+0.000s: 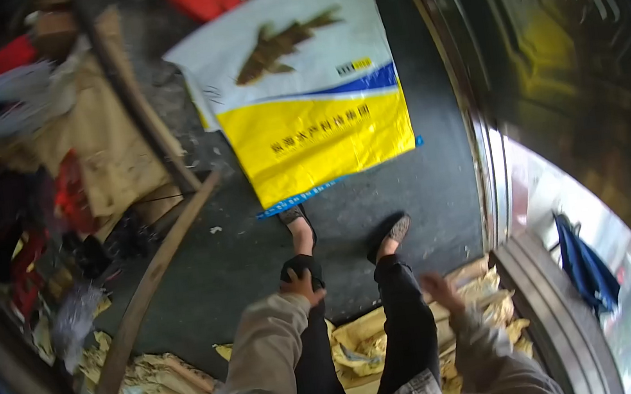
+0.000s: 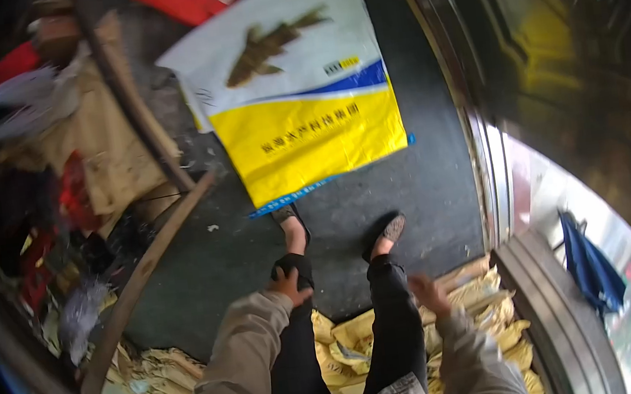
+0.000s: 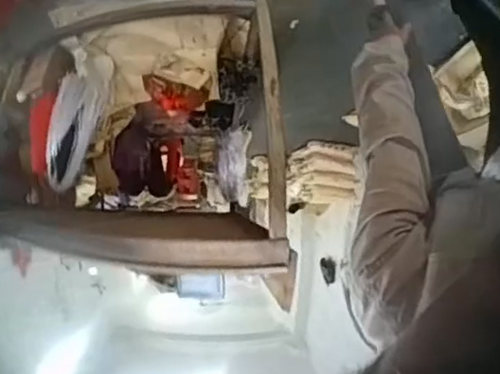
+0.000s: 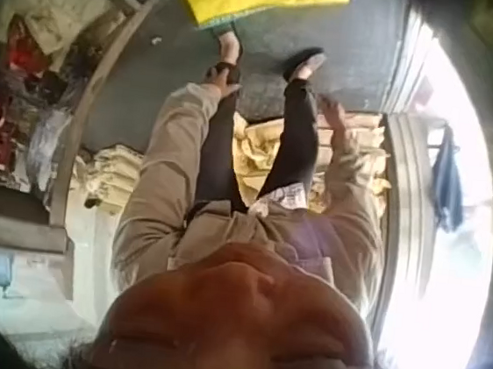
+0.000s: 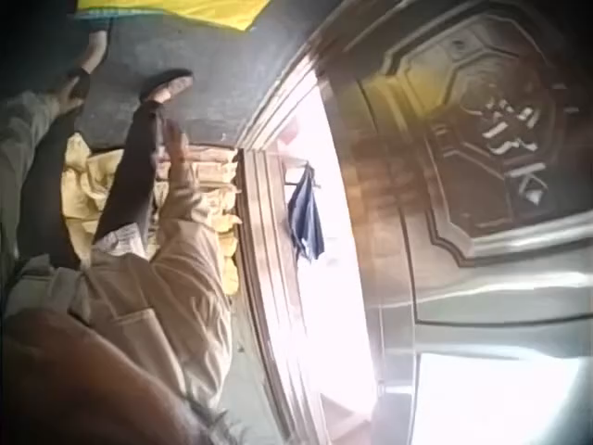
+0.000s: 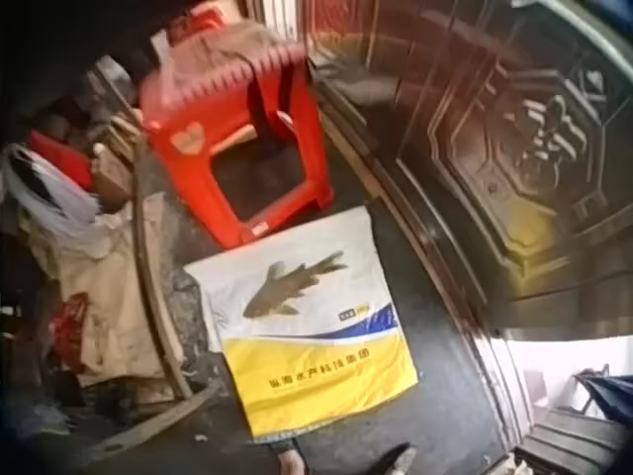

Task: The person is packaging items into large yellow sacks, tying them closed with cord, and organizing them on the production floor.

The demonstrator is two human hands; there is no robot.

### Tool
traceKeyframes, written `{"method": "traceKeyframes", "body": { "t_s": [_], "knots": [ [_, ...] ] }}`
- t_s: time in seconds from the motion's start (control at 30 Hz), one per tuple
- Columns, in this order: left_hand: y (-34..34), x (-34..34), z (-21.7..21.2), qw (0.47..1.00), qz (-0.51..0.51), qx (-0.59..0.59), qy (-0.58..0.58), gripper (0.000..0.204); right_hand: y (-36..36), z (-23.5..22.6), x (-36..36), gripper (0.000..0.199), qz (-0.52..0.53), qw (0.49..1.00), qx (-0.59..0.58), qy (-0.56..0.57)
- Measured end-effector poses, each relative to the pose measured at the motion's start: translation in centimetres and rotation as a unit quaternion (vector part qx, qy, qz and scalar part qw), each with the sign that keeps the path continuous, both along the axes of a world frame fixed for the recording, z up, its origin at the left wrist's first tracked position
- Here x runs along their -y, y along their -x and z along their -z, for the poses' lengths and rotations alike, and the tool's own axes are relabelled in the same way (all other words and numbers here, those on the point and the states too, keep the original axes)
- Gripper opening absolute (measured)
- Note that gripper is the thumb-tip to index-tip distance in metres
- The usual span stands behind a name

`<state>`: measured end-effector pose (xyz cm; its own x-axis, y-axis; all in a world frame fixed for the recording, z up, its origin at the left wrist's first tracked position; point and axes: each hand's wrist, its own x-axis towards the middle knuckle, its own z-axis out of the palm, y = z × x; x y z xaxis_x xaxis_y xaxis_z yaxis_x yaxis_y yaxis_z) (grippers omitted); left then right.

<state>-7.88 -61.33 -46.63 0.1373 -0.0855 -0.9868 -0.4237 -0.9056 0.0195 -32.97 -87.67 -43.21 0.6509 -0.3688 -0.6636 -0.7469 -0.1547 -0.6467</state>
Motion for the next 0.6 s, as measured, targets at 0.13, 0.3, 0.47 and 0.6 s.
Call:
{"method": "traceKeyframes", "body": {
  "t_s": [0.13, 0.3, 0.47, 0.6],
  "knots": [
    [-0.4, 2.4, -15.9, 0.963, -0.182, 0.049, 0.194, 0.036, -1.0, -13.6, -4.8, 0.067, -0.197, 0.970, 0.026, 0.138],
    [-0.6, 7.1, -46.0, 0.597, -0.424, 0.257, 0.631, 0.019, 2.0, -20.1, -1.0, 0.061, -0.358, 0.931, -0.033, 0.062],
    [-0.4, 1.6, -69.6, 0.394, -0.152, 0.369, 0.828, 0.009, 4.5, -18.7, 3.5, 0.048, -0.403, 0.914, -0.047, -0.027],
    [4.6, -3.4, -78.5, 0.072, 0.050, 0.423, 0.902, 0.015, 0.1, -22.7, 2.8, 0.035, -0.348, 0.937, -0.012, -0.015]
  ]
}}
